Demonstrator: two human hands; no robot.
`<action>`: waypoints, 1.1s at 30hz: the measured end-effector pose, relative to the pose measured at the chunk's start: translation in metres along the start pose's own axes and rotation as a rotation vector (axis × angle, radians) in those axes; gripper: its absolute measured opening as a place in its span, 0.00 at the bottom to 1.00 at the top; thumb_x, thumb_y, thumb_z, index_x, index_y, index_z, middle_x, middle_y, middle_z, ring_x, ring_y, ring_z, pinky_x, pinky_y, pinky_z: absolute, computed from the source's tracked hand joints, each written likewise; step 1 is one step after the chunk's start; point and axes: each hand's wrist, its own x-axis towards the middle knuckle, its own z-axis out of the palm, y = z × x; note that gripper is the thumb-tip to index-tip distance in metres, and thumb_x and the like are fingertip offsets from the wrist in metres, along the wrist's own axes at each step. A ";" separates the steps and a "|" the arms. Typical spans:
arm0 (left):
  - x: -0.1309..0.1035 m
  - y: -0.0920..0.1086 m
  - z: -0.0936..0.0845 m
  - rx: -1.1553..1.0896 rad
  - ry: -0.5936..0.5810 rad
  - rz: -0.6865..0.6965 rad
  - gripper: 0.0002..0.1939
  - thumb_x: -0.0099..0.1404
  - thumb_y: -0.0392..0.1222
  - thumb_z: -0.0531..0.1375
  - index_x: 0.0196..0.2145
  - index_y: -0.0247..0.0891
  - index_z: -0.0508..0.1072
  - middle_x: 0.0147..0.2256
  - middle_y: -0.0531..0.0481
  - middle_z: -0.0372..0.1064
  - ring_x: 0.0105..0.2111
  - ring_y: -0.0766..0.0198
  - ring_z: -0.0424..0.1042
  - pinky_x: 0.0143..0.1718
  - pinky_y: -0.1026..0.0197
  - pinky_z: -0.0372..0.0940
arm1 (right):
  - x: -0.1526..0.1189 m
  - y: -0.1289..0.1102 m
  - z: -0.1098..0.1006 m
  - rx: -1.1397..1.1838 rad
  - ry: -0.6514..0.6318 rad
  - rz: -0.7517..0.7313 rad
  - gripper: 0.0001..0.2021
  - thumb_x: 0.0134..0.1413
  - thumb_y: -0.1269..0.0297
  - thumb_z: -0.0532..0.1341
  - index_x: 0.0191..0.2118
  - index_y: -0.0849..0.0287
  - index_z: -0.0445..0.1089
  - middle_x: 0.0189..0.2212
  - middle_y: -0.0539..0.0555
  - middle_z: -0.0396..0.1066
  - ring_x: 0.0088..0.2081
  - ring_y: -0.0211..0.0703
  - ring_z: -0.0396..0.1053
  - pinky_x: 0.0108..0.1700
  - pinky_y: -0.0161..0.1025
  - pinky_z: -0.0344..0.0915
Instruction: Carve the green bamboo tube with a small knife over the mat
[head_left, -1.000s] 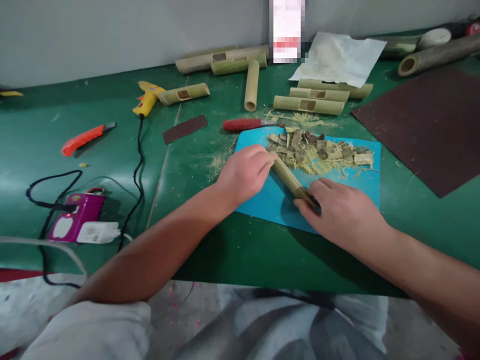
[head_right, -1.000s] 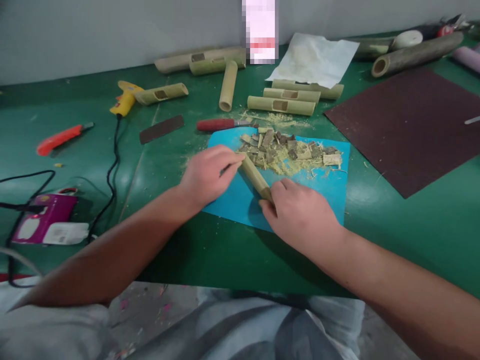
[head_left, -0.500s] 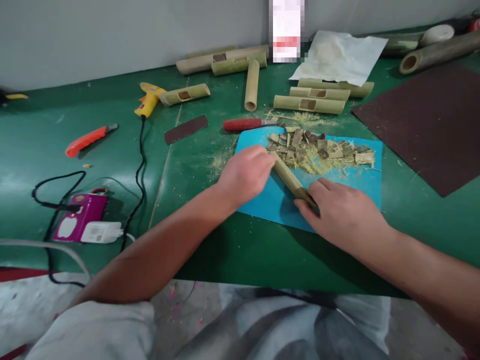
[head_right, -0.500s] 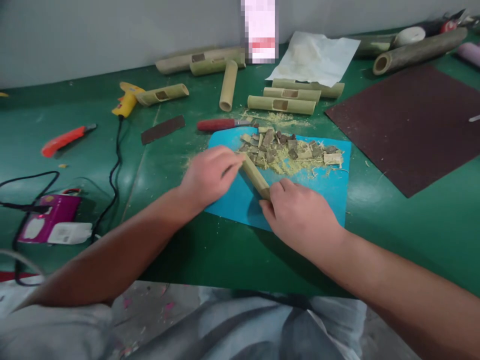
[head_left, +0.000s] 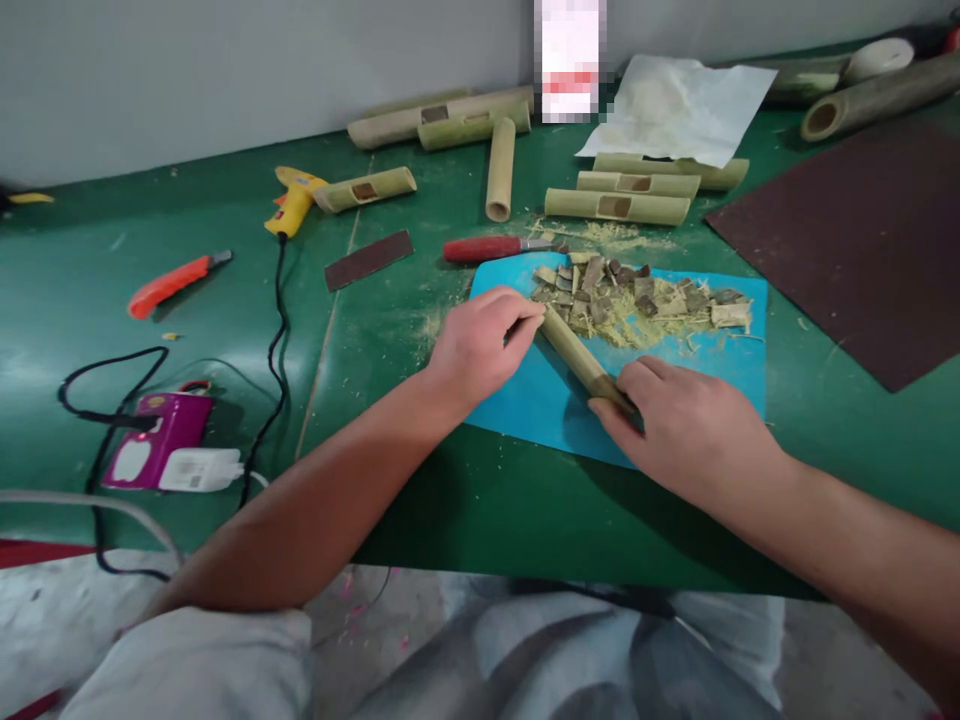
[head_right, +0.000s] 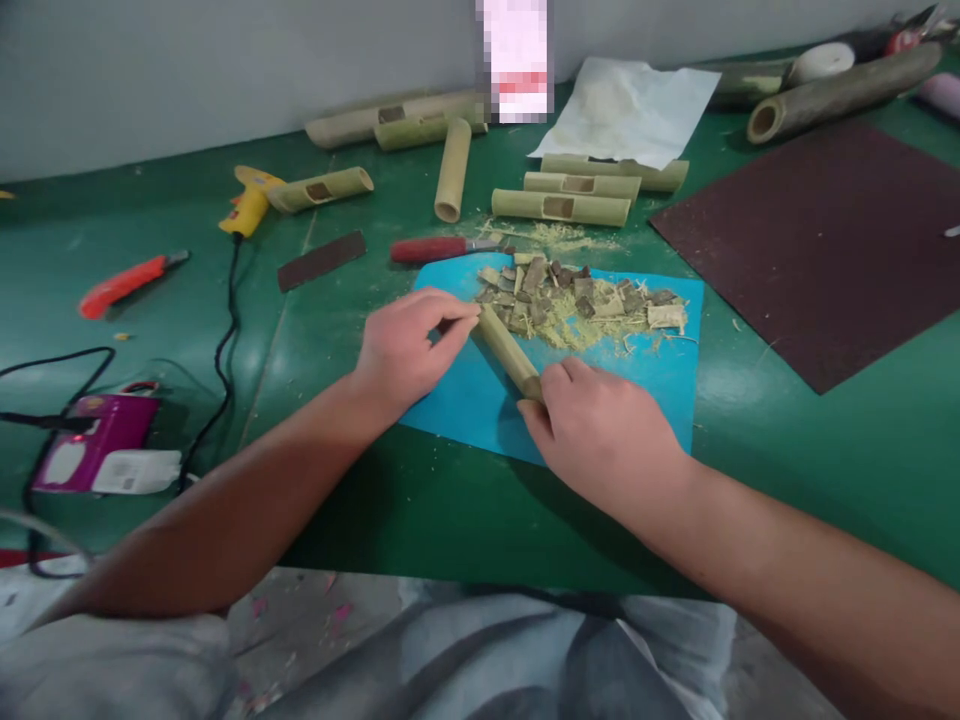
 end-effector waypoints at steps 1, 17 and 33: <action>0.000 0.002 0.000 -0.010 -0.006 -0.001 0.07 0.72 0.37 0.58 0.38 0.35 0.76 0.37 0.47 0.78 0.39 0.63 0.77 0.41 0.62 0.72 | 0.000 0.000 0.000 0.000 -0.011 0.005 0.13 0.62 0.58 0.56 0.30 0.60 0.68 0.26 0.53 0.67 0.23 0.38 0.57 0.26 0.39 0.41; -0.003 0.012 0.000 -0.023 -0.114 0.096 0.11 0.75 0.39 0.53 0.39 0.34 0.75 0.36 0.45 0.76 0.38 0.61 0.75 0.41 0.59 0.70 | 0.001 -0.001 -0.002 0.006 -0.025 0.027 0.13 0.62 0.57 0.56 0.29 0.59 0.66 0.25 0.52 0.66 0.24 0.39 0.58 0.26 0.38 0.41; -0.001 0.016 -0.001 0.018 -0.123 0.141 0.13 0.75 0.39 0.53 0.35 0.35 0.74 0.33 0.45 0.74 0.35 0.61 0.73 0.38 0.60 0.69 | 0.000 -0.001 -0.003 -0.004 -0.032 0.026 0.14 0.63 0.57 0.54 0.30 0.59 0.67 0.25 0.53 0.66 0.24 0.39 0.59 0.26 0.39 0.40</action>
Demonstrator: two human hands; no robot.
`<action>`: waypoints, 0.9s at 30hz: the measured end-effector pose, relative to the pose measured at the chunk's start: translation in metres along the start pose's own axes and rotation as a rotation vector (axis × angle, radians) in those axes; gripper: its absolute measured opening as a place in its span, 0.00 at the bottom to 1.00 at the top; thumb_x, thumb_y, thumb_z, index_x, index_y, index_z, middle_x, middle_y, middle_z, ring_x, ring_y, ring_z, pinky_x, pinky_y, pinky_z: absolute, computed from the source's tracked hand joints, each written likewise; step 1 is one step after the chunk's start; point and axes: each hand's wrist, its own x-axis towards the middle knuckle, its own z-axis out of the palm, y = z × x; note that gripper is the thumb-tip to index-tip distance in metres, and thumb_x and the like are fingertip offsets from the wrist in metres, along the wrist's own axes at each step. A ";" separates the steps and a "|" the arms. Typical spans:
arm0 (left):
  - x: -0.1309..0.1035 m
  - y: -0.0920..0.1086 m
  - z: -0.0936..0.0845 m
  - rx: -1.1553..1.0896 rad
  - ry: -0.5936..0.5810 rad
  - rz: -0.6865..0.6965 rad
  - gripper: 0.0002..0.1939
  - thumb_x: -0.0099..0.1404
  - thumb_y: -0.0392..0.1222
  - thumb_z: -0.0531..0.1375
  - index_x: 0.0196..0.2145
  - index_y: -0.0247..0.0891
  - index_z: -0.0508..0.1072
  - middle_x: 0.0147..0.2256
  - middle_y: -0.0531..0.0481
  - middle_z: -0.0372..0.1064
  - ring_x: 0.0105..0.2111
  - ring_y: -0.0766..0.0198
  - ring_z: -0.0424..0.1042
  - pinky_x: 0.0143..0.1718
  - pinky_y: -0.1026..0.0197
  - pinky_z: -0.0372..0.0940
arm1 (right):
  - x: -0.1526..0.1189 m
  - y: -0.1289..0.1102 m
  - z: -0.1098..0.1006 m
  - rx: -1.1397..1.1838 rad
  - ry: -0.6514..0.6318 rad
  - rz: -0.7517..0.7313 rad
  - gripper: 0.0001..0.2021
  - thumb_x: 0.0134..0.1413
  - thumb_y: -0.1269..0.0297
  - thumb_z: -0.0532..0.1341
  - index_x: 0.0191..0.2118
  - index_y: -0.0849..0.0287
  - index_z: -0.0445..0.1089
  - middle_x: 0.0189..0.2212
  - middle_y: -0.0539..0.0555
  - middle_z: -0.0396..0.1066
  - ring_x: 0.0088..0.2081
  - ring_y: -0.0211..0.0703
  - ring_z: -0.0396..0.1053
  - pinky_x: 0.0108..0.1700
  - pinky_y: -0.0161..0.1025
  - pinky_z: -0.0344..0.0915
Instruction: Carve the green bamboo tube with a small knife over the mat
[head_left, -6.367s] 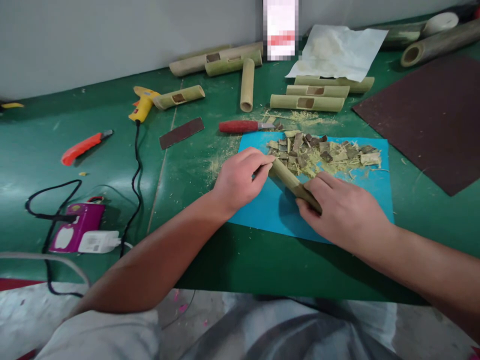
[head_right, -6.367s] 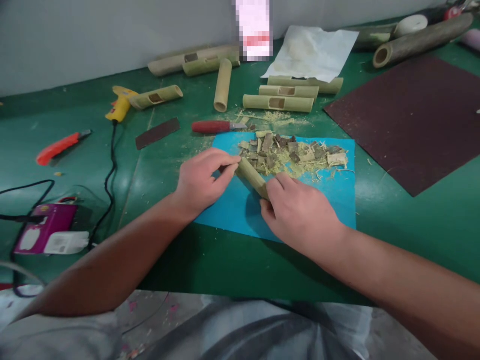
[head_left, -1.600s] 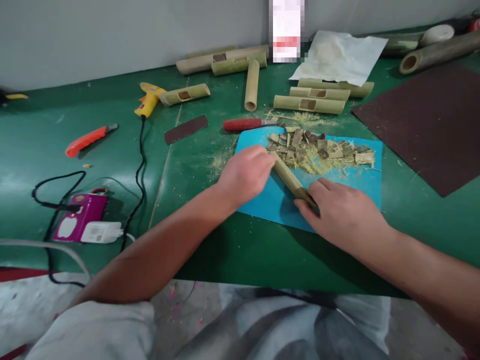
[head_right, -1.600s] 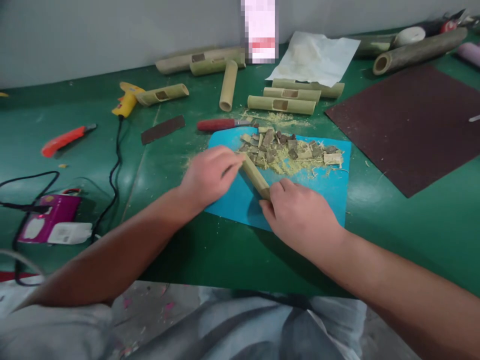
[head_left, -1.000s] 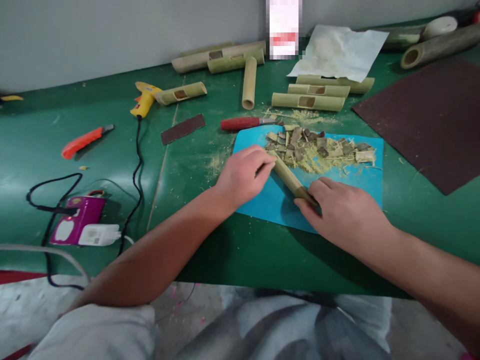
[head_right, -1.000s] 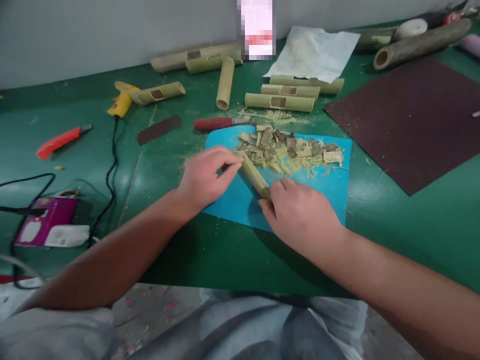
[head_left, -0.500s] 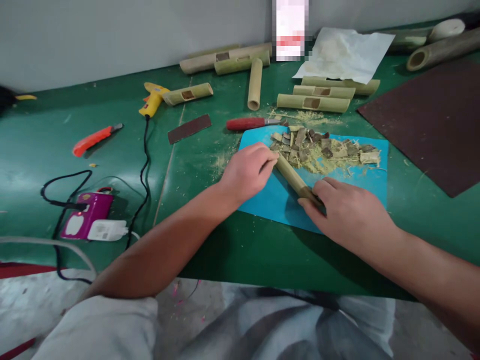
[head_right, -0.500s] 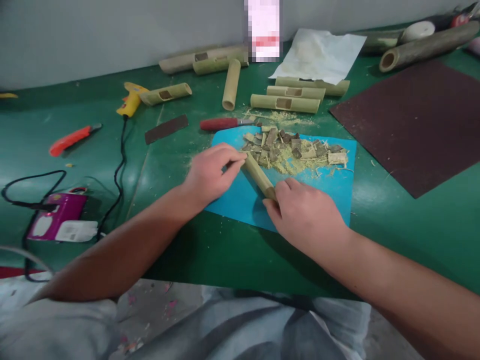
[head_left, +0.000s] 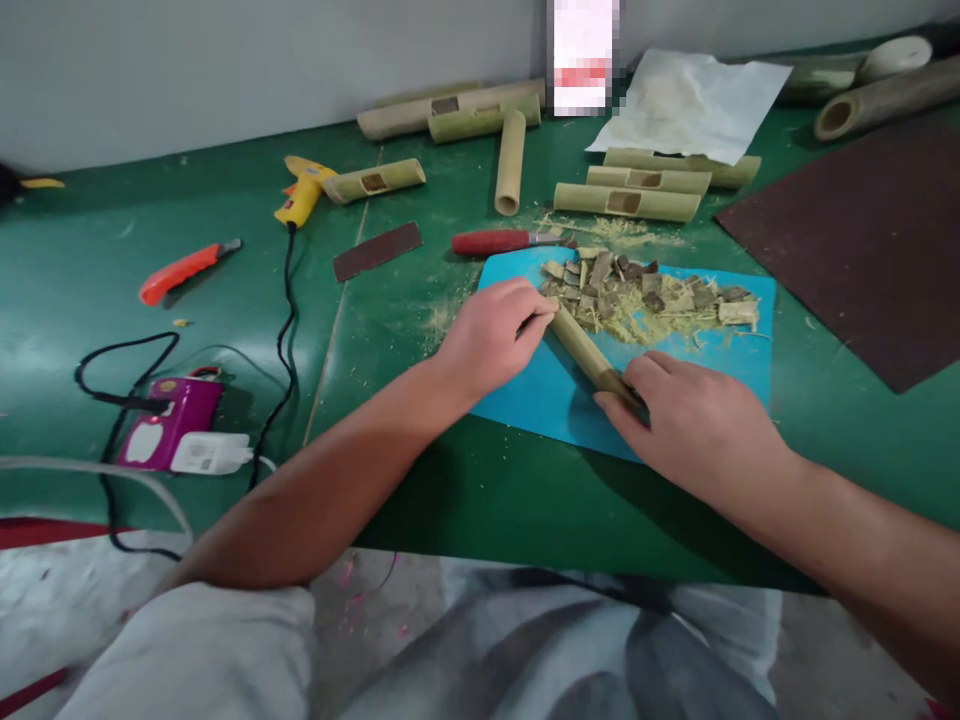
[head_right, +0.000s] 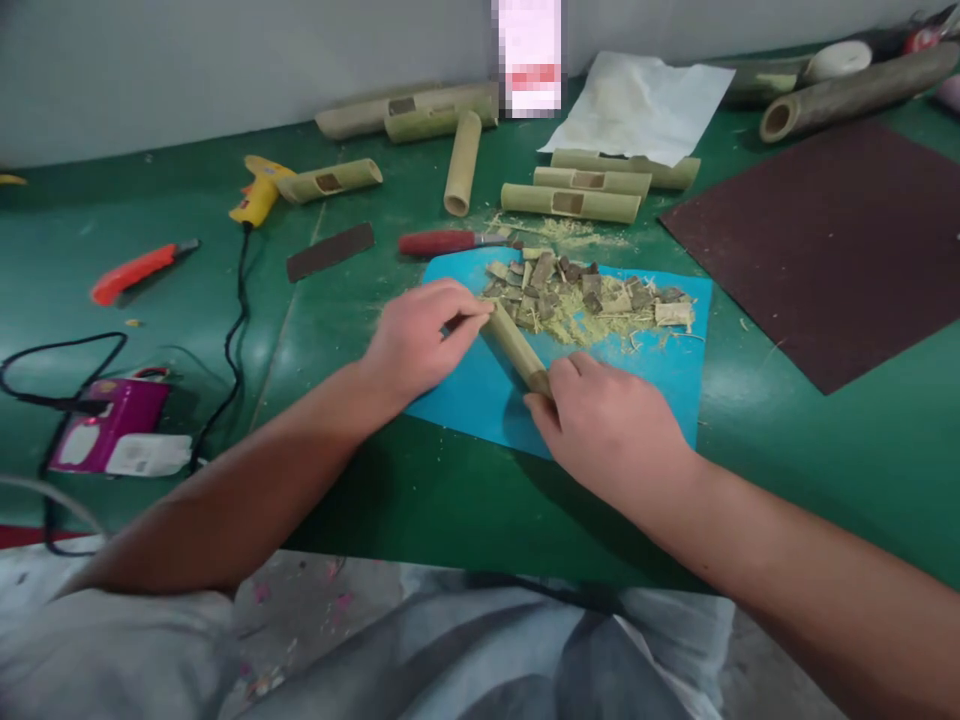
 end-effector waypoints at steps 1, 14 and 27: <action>0.000 0.000 0.000 0.001 -0.004 0.005 0.13 0.75 0.38 0.53 0.36 0.34 0.74 0.32 0.45 0.74 0.35 0.61 0.73 0.37 0.60 0.68 | 0.000 0.000 0.000 -0.003 -0.002 -0.002 0.14 0.63 0.57 0.54 0.30 0.59 0.67 0.25 0.53 0.66 0.24 0.39 0.59 0.26 0.39 0.40; -0.001 0.005 0.001 -0.022 -0.058 0.051 0.13 0.75 0.38 0.52 0.36 0.35 0.74 0.34 0.45 0.74 0.35 0.61 0.72 0.37 0.60 0.67 | 0.001 -0.001 -0.001 -0.012 -0.019 0.018 0.13 0.62 0.57 0.55 0.30 0.58 0.67 0.26 0.54 0.67 0.24 0.40 0.59 0.26 0.39 0.40; -0.003 0.007 0.002 -0.056 -0.168 0.144 0.16 0.75 0.38 0.50 0.34 0.35 0.74 0.32 0.46 0.72 0.33 0.61 0.71 0.36 0.60 0.67 | 0.000 0.000 0.000 -0.015 -0.018 0.010 0.13 0.61 0.56 0.57 0.30 0.58 0.67 0.27 0.53 0.68 0.25 0.39 0.60 0.27 0.39 0.40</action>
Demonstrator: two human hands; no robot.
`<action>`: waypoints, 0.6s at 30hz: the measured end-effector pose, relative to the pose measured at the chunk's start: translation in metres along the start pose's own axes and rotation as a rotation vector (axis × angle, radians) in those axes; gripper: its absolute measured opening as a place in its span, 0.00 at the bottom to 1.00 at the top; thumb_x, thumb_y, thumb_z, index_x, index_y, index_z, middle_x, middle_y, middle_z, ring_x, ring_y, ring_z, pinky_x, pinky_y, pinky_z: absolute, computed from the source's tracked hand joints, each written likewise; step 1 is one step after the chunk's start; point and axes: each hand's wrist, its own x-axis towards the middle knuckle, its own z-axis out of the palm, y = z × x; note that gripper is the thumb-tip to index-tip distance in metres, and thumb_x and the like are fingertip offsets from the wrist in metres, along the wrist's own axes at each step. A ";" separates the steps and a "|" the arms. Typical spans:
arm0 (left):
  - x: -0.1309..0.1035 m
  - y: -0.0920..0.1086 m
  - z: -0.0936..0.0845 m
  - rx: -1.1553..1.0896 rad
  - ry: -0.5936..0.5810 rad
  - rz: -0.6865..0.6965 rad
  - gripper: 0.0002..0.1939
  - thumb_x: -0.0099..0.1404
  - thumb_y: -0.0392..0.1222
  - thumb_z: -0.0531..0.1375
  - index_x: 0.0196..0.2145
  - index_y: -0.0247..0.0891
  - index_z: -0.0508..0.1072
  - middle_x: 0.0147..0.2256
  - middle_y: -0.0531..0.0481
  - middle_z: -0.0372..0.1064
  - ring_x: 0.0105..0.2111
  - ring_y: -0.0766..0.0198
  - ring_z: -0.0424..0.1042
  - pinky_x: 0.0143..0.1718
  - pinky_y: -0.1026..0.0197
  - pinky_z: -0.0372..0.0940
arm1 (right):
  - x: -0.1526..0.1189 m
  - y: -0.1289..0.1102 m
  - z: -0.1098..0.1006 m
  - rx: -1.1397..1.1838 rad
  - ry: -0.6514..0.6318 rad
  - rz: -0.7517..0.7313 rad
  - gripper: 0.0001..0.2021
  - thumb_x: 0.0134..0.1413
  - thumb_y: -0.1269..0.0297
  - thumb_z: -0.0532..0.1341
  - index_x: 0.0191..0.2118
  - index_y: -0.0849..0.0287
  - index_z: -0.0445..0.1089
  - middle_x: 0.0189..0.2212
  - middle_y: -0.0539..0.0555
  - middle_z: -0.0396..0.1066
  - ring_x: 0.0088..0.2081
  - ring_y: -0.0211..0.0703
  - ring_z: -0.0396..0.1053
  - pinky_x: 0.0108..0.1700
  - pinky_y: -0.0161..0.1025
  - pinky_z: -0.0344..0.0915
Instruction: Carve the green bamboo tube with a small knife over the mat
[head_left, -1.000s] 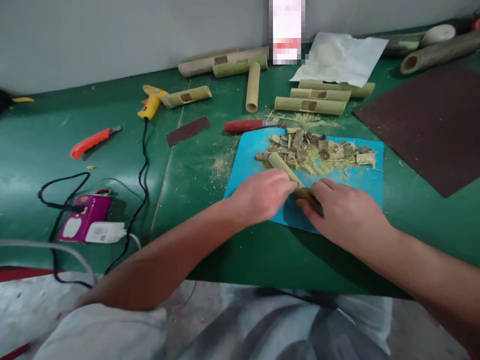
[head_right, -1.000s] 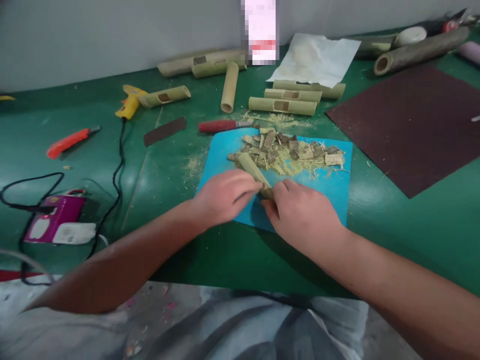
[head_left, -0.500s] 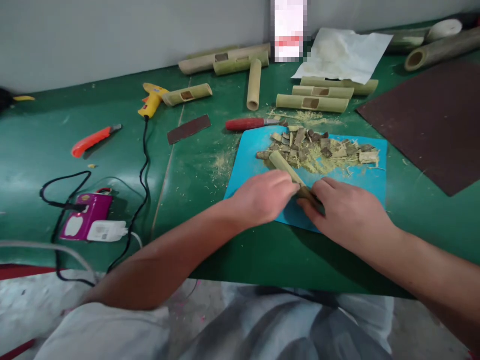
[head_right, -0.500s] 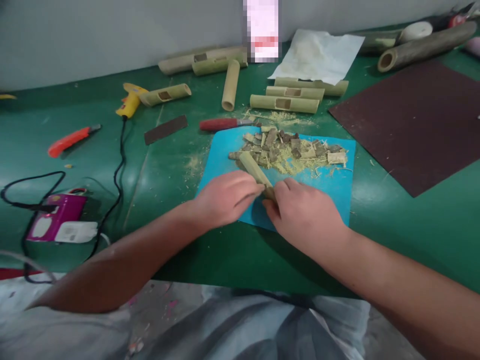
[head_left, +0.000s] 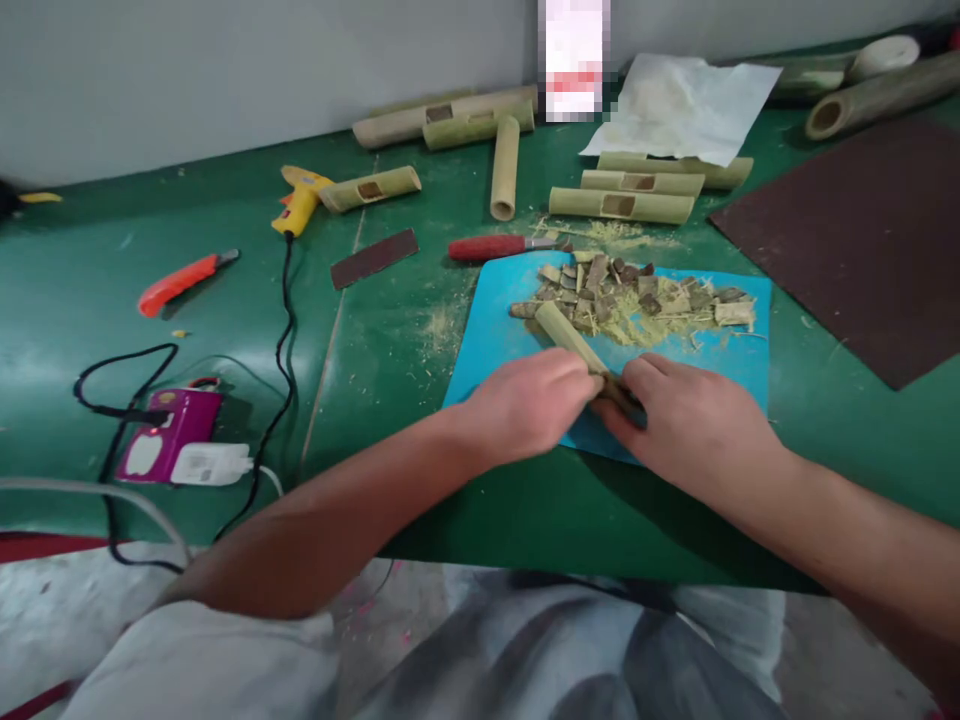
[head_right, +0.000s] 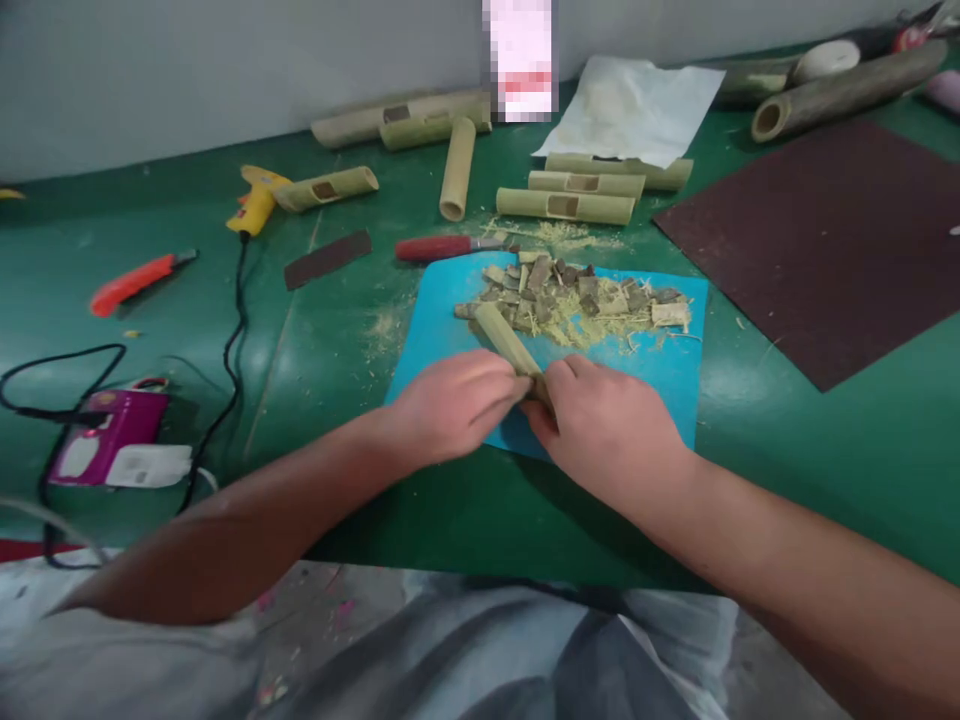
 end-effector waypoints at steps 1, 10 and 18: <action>0.000 -0.001 0.000 0.008 0.058 -0.045 0.14 0.75 0.38 0.51 0.34 0.35 0.74 0.32 0.47 0.72 0.33 0.62 0.71 0.36 0.60 0.67 | 0.000 0.000 0.000 -0.001 -0.001 0.003 0.13 0.61 0.56 0.57 0.30 0.58 0.67 0.26 0.53 0.67 0.25 0.39 0.59 0.27 0.39 0.40; 0.001 -0.007 0.000 0.006 0.147 -0.110 0.13 0.75 0.38 0.52 0.35 0.34 0.73 0.33 0.45 0.73 0.34 0.62 0.72 0.37 0.60 0.67 | 0.000 0.001 0.002 -0.012 0.010 0.000 0.14 0.61 0.55 0.57 0.30 0.58 0.66 0.26 0.52 0.67 0.24 0.39 0.59 0.27 0.38 0.40; 0.002 -0.005 -0.002 -0.017 0.142 -0.153 0.13 0.75 0.38 0.52 0.36 0.35 0.73 0.34 0.46 0.74 0.36 0.62 0.73 0.39 0.59 0.68 | 0.000 0.000 0.002 -0.011 0.035 -0.014 0.13 0.60 0.55 0.57 0.29 0.58 0.65 0.25 0.52 0.66 0.23 0.38 0.58 0.26 0.38 0.39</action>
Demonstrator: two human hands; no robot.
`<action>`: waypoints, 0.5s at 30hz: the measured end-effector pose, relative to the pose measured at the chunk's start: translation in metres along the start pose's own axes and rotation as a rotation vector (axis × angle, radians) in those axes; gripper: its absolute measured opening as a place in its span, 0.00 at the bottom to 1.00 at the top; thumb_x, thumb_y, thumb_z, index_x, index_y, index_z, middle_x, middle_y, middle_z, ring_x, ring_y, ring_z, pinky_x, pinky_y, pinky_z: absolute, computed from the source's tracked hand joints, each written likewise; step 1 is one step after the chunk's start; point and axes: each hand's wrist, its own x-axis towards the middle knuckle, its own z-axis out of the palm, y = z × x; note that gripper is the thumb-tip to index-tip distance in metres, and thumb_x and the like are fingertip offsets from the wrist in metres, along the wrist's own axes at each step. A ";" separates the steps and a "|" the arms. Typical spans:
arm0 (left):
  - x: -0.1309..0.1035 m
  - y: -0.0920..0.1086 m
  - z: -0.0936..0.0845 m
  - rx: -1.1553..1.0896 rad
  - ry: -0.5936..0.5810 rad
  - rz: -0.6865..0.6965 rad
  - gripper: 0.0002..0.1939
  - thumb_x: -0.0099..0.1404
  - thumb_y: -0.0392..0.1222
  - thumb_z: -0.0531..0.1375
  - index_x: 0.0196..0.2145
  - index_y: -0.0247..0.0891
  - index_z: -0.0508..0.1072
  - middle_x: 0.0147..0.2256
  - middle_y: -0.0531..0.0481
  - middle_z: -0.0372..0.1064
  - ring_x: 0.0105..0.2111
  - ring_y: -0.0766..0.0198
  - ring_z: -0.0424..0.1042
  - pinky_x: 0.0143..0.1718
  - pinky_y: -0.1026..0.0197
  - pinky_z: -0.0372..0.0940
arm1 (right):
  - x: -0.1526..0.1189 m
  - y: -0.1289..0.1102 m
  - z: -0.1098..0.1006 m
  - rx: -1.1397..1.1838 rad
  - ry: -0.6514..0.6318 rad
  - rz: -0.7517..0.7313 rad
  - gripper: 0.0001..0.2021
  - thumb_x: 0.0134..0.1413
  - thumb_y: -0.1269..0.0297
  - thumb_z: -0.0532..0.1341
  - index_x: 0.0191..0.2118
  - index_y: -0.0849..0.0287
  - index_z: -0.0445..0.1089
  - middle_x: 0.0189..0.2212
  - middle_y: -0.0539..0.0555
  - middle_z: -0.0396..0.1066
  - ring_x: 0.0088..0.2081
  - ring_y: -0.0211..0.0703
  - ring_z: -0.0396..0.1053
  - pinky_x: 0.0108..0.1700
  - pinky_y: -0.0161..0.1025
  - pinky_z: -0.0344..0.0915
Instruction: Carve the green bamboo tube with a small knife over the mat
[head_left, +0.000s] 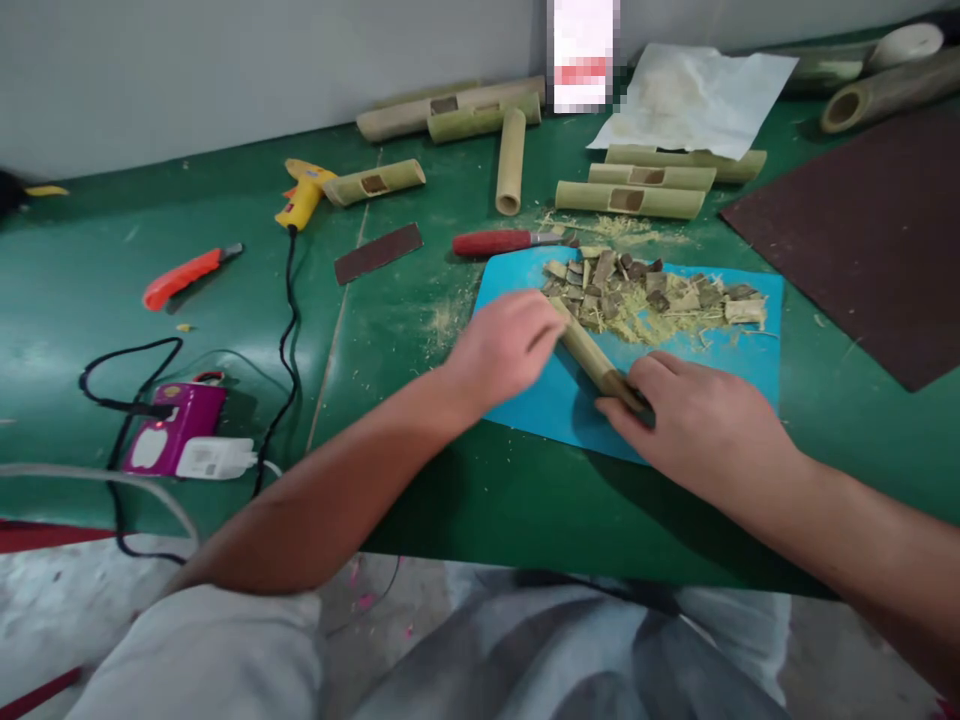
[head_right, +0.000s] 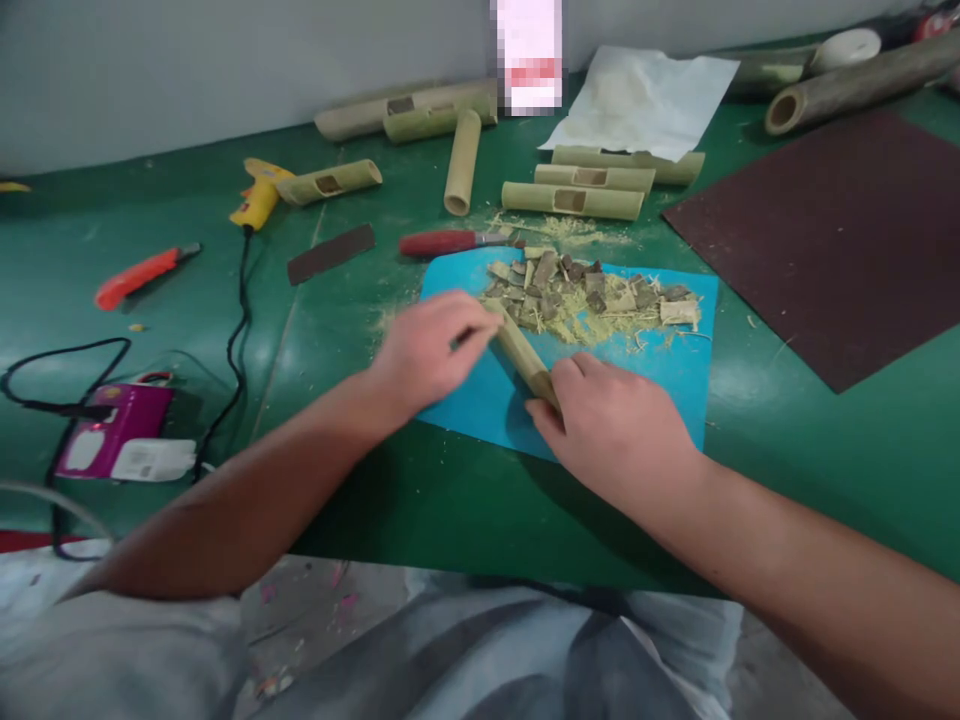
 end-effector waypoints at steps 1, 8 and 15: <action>0.000 0.000 0.000 0.000 0.032 -0.013 0.12 0.75 0.38 0.52 0.35 0.35 0.73 0.33 0.46 0.74 0.36 0.62 0.73 0.39 0.59 0.68 | 0.000 0.000 0.000 -0.001 0.002 -0.001 0.13 0.60 0.55 0.57 0.29 0.58 0.65 0.25 0.52 0.66 0.23 0.38 0.58 0.26 0.38 0.39; 0.000 0.001 0.001 -0.021 0.014 -0.023 0.11 0.74 0.38 0.53 0.36 0.35 0.74 0.34 0.46 0.74 0.36 0.62 0.73 0.39 0.59 0.69 | 0.000 0.001 0.000 0.008 0.000 0.007 0.13 0.60 0.56 0.57 0.29 0.58 0.66 0.25 0.52 0.67 0.24 0.39 0.59 0.26 0.38 0.40; -0.001 0.005 0.000 -0.025 -0.019 0.037 0.12 0.75 0.38 0.53 0.36 0.35 0.74 0.34 0.45 0.75 0.36 0.62 0.73 0.38 0.60 0.69 | 0.000 0.000 -0.002 0.015 -0.023 0.002 0.13 0.61 0.56 0.57 0.30 0.58 0.67 0.26 0.53 0.68 0.24 0.39 0.60 0.26 0.38 0.40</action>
